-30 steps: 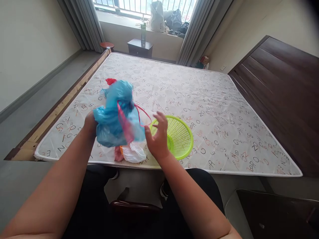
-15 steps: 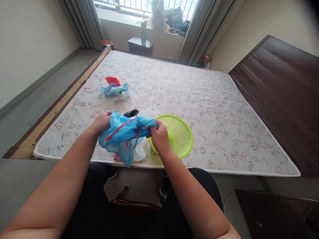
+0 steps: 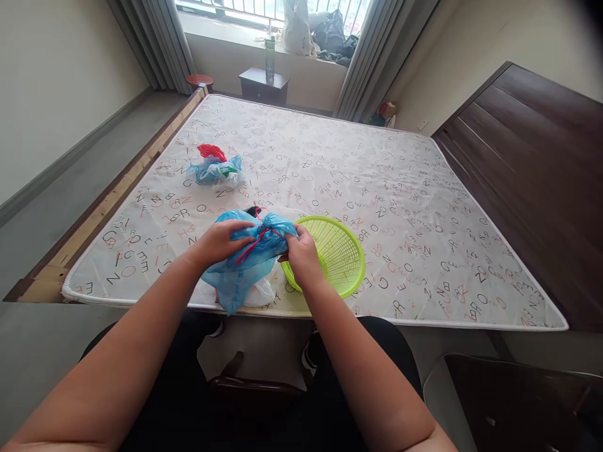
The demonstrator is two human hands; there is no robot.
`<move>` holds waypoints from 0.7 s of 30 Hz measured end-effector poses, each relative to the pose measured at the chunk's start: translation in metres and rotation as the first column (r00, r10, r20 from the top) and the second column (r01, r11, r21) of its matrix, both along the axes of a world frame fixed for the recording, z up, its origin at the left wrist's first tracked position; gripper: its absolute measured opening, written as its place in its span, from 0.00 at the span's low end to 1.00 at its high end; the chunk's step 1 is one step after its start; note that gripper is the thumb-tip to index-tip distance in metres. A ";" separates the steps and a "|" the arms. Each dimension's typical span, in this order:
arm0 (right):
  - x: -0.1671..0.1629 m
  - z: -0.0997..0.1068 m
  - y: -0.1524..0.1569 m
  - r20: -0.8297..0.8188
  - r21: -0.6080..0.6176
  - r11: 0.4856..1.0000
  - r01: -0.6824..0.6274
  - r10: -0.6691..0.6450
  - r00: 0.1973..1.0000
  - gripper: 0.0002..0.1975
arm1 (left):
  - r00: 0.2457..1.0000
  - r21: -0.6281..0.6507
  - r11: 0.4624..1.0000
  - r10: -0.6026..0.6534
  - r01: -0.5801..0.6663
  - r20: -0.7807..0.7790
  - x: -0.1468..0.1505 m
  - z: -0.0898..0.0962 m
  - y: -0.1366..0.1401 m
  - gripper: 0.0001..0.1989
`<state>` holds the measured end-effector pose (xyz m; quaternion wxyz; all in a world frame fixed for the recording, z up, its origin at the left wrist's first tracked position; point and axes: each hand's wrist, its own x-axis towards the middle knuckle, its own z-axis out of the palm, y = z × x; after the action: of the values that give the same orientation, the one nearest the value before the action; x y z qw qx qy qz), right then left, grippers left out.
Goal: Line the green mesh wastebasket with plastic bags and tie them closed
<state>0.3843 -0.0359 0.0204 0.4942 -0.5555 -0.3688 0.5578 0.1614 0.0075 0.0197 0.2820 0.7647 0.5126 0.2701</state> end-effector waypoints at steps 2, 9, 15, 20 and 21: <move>0.003 -0.002 0.001 0.058 0.019 1.000 -0.005 0.004 0.998 0.15 | 1.000 -0.001 1.000 0.018 -0.018 -0.011 0.000 -0.006 0.003 0.18; 0.023 -0.001 0.008 0.289 0.166 0.986 0.032 -0.080 0.954 0.14 | 0.883 0.116 0.881 0.435 -0.458 0.177 -0.018 -0.004 0.014 0.13; 0.035 0.007 0.009 0.349 0.145 0.989 0.038 -0.088 0.933 0.14 | 0.556 -0.079 0.642 0.713 -0.763 0.427 -0.044 -0.009 0.037 0.10; 0.031 0.007 0.007 0.342 0.214 0.976 0.044 -0.117 0.932 0.13 | 0.625 0.331 0.531 0.634 -0.780 0.455 -0.038 0.004 0.020 0.18; 0.029 0.006 0.007 0.341 0.235 0.971 0.033 -0.114 0.933 0.12 | 0.717 0.465 0.548 0.571 -0.696 0.400 -0.031 0.008 0.013 0.16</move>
<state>0.4135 -0.0294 0.0268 0.5006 -0.6003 -0.4908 0.3848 0.1301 0.0201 0.0277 -0.0349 0.5420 0.6133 0.5735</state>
